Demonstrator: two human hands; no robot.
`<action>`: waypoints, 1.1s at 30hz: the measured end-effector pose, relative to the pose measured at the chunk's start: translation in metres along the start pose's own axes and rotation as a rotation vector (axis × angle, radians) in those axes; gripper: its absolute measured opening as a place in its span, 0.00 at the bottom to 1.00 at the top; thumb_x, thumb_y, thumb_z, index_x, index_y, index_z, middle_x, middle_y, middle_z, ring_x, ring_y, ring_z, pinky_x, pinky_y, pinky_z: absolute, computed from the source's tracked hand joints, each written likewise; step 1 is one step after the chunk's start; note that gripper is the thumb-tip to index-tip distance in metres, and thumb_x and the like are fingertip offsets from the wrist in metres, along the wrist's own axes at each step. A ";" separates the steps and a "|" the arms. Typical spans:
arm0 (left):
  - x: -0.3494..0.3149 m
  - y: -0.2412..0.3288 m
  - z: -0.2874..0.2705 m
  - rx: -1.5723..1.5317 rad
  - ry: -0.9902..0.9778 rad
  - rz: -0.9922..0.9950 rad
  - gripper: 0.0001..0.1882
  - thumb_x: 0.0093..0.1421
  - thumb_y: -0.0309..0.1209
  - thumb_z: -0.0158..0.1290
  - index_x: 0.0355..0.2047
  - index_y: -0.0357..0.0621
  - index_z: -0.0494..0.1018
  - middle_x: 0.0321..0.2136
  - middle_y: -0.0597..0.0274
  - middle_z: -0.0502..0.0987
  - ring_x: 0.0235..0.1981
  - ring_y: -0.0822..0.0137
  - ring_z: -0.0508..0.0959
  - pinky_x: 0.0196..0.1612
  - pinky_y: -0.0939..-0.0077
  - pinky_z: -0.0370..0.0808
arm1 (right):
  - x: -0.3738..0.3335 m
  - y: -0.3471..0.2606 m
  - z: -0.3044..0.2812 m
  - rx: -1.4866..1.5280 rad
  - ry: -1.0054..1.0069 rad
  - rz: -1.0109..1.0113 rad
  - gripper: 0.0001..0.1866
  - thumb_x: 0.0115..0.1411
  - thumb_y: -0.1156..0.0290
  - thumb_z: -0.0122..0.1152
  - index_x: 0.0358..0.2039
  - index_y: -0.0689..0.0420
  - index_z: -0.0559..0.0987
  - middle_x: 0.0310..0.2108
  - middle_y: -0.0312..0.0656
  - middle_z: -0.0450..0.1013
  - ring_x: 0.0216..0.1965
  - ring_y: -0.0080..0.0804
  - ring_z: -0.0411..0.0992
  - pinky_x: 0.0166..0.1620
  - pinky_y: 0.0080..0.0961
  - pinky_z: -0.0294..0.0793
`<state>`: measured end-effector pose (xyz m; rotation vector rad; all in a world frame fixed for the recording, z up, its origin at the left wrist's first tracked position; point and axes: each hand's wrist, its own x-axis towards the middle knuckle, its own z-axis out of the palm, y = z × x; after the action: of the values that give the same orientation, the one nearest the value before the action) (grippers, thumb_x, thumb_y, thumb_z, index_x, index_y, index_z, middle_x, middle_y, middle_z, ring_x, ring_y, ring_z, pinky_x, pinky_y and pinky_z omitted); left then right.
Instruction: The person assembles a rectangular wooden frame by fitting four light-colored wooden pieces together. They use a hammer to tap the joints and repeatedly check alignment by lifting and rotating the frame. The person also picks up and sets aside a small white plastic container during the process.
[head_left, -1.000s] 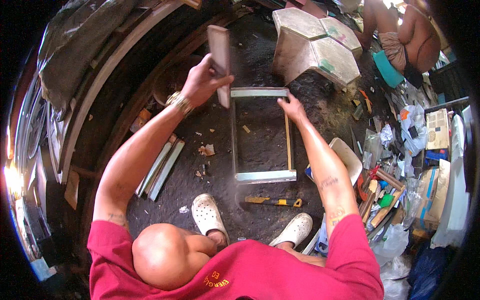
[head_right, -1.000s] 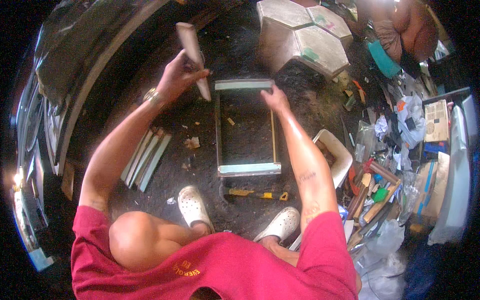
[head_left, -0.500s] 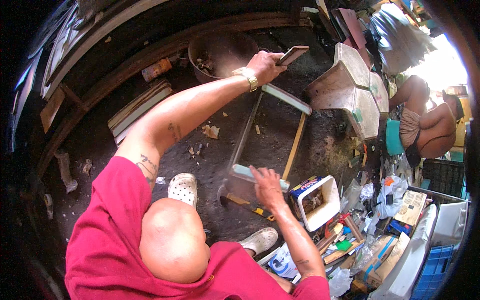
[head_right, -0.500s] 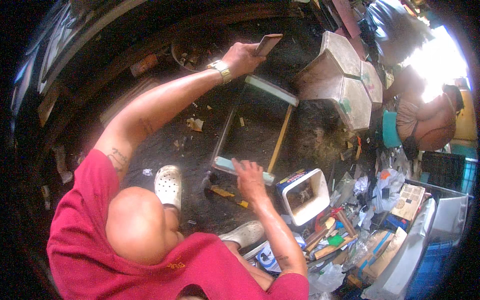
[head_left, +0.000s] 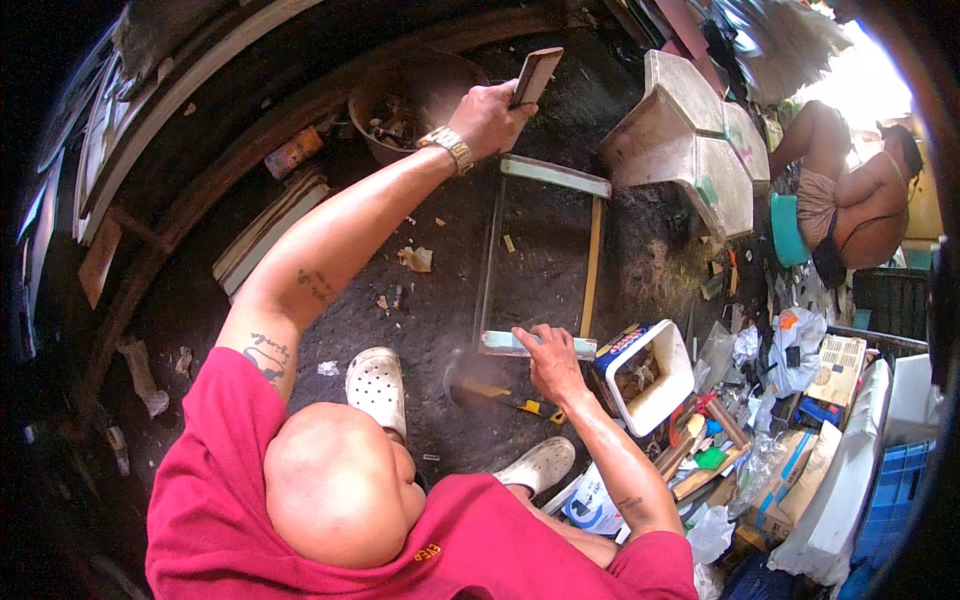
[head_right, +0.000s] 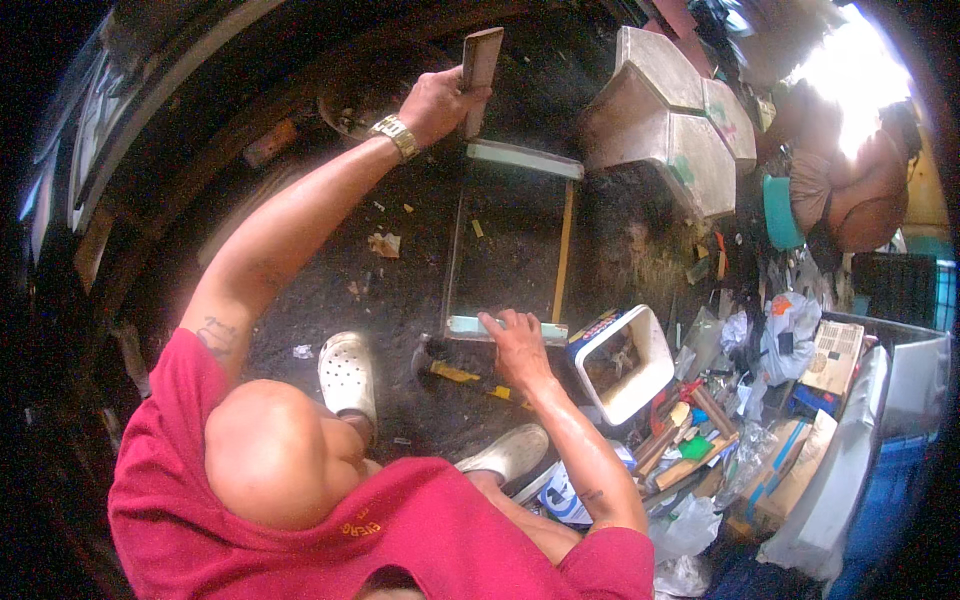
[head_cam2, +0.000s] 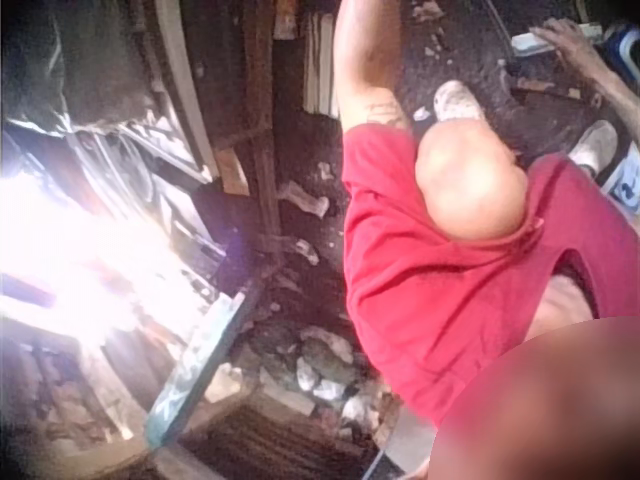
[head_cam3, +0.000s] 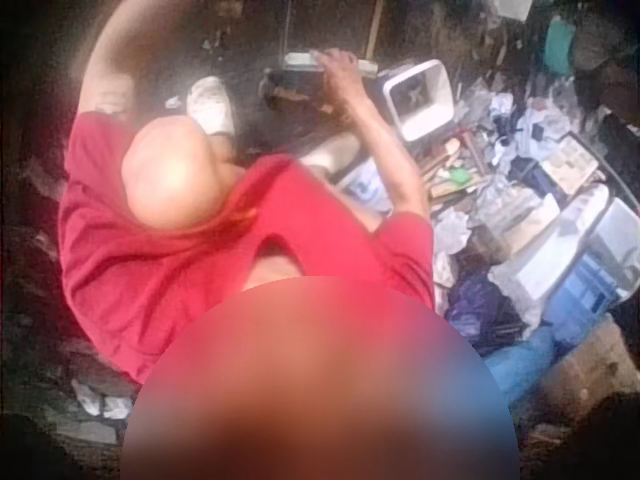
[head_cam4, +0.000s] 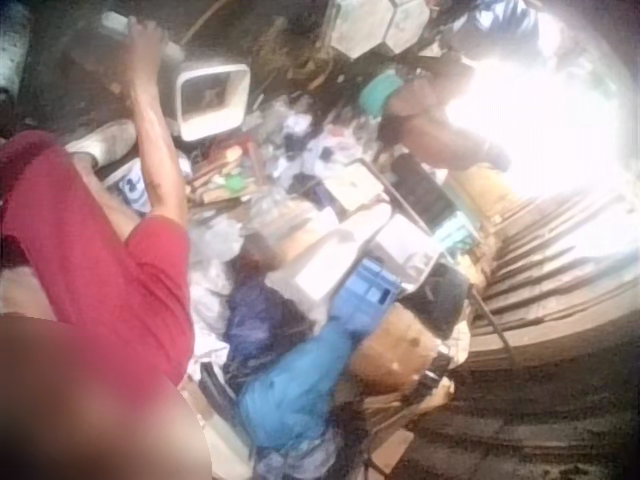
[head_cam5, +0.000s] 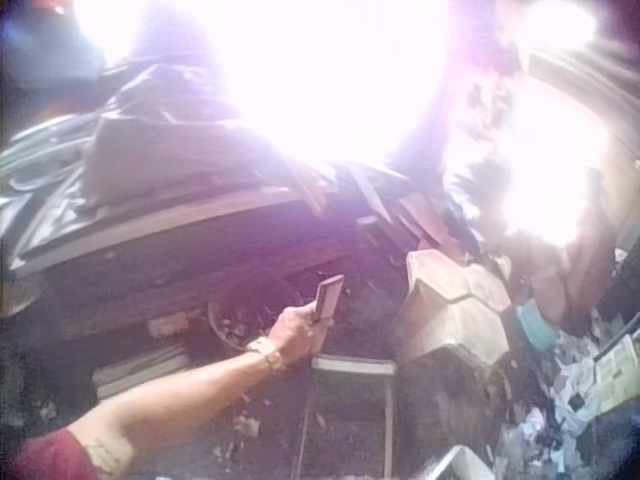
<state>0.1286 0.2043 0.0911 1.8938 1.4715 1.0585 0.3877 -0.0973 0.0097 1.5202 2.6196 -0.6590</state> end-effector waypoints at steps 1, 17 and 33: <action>0.000 0.000 0.000 0.009 0.004 0.003 0.16 0.64 0.41 0.62 0.48 0.46 0.81 0.34 0.50 0.86 0.36 0.59 0.87 0.38 0.64 0.82 | 0.000 0.000 0.000 0.017 0.018 -0.005 0.34 0.52 0.83 0.60 0.61 0.48 0.74 0.51 0.50 0.71 0.54 0.51 0.70 0.64 0.56 0.64; -0.006 0.003 -0.008 0.082 -0.113 -0.052 0.21 0.67 0.44 0.55 0.51 0.39 0.73 0.35 0.37 0.83 0.39 0.39 0.84 0.45 0.47 0.80 | -0.010 0.009 0.006 0.015 0.122 0.008 0.37 0.50 0.81 0.65 0.63 0.48 0.73 0.53 0.49 0.71 0.58 0.50 0.69 0.67 0.56 0.61; -0.057 -0.022 -0.030 0.014 -0.160 -0.202 0.21 0.67 0.39 0.58 0.54 0.38 0.75 0.47 0.44 0.83 0.49 0.52 0.84 0.52 0.56 0.79 | -0.010 0.024 0.002 -0.082 -0.064 0.139 0.37 0.47 0.80 0.66 0.62 0.48 0.74 0.57 0.51 0.71 0.64 0.50 0.66 0.74 0.56 0.52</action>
<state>0.0858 0.1541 0.0753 1.7518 1.5424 0.7877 0.4130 -0.0959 0.0022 1.6118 2.4360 -0.5718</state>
